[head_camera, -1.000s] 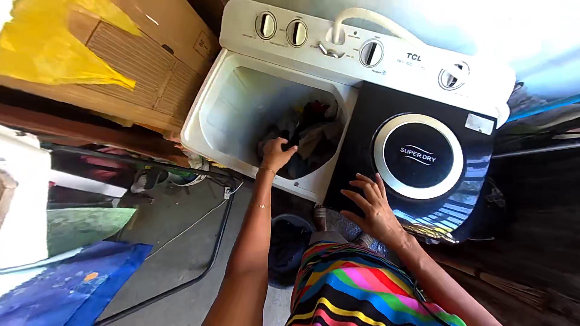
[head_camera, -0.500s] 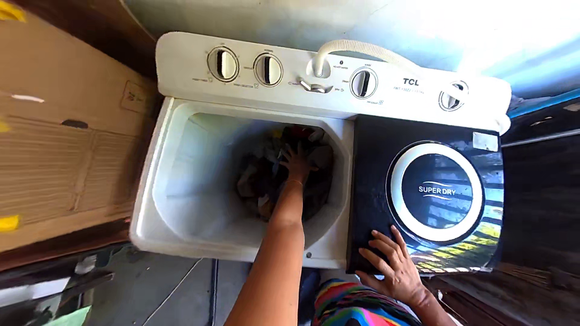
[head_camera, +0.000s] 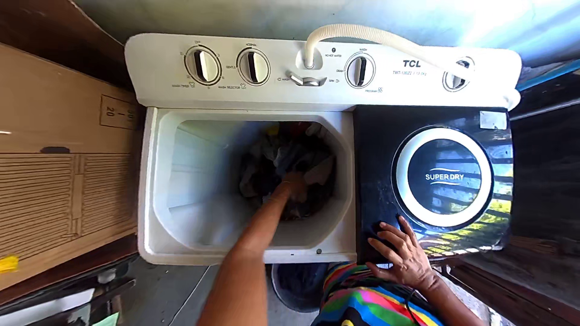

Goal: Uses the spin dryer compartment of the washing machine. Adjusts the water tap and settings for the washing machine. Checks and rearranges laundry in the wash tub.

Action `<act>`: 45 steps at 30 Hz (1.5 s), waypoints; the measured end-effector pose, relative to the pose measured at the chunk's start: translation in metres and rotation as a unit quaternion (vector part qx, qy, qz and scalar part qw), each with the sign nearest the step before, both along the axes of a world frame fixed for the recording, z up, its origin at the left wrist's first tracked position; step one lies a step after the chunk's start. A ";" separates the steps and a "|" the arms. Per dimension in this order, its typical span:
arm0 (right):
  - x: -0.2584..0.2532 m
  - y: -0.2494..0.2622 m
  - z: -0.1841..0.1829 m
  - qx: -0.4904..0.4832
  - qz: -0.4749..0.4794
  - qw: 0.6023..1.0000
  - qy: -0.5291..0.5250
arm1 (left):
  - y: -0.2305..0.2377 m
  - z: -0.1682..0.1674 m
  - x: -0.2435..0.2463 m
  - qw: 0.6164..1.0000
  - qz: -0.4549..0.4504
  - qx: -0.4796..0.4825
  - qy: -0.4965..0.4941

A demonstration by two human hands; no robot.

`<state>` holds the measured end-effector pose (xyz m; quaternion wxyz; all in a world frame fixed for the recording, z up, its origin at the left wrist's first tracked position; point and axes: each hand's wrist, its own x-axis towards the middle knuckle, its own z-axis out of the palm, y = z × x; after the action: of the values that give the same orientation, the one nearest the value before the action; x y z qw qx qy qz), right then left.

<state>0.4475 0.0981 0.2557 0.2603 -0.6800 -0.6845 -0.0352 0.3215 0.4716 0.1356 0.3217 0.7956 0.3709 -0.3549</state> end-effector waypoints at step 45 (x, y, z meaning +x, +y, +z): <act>-0.002 -0.002 -0.004 0.008 -0.007 1.000 0.017 | -0.052 -0.104 0.045 0.938 0.313 0.018 -0.145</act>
<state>0.4453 0.0959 0.2519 0.2768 -0.6828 -0.6754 -0.0311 0.3665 0.4192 0.0315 0.4523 0.6879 0.5568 -0.1100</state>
